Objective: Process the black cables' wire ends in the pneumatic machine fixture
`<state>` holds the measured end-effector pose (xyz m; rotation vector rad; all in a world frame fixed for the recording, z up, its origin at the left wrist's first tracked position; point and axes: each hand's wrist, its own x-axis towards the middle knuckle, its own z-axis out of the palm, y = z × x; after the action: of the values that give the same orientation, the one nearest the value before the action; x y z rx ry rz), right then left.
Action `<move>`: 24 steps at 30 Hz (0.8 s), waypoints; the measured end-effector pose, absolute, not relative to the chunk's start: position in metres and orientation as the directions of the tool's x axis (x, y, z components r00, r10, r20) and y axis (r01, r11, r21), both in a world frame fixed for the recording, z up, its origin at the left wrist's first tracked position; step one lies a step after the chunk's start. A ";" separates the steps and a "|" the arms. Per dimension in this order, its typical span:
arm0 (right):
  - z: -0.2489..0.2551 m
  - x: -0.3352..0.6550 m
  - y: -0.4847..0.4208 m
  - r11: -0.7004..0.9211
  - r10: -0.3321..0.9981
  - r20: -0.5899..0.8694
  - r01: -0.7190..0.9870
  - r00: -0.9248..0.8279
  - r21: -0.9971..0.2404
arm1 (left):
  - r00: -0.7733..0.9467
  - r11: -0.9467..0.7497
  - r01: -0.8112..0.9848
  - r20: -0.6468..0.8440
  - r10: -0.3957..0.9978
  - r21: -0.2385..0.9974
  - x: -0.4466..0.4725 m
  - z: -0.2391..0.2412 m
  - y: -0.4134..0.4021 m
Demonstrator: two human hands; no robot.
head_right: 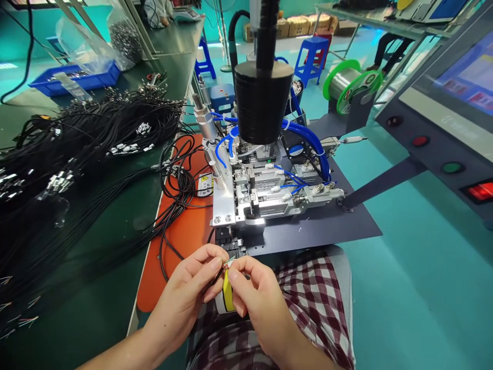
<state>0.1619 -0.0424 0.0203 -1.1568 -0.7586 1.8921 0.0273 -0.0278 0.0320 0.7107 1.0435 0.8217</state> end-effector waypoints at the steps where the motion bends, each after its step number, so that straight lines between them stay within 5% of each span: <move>1: 0.019 0.162 -0.043 -0.513 0.853 -0.443 -0.292 -0.275 -0.807 | 0.282 0.515 -0.241 -0.449 0.848 0.823 0.027 0.032 -0.028; 15: 0.014 0.182 -0.034 -0.342 0.935 -0.336 -0.039 -0.115 -0.939 | 0.240 0.586 -0.231 -0.538 0.808 0.777 0.029 0.031 -0.025; 24: 0.014 0.178 -0.023 -0.330 0.938 -0.322 -0.044 -0.132 -0.943 | 0.219 0.611 -0.225 -0.572 0.791 0.759 0.031 0.034 -0.020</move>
<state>0.1782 -0.0230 0.0140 -1.3378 -1.0734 1.5767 0.0312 -0.0195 0.0345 0.5990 1.1435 0.7632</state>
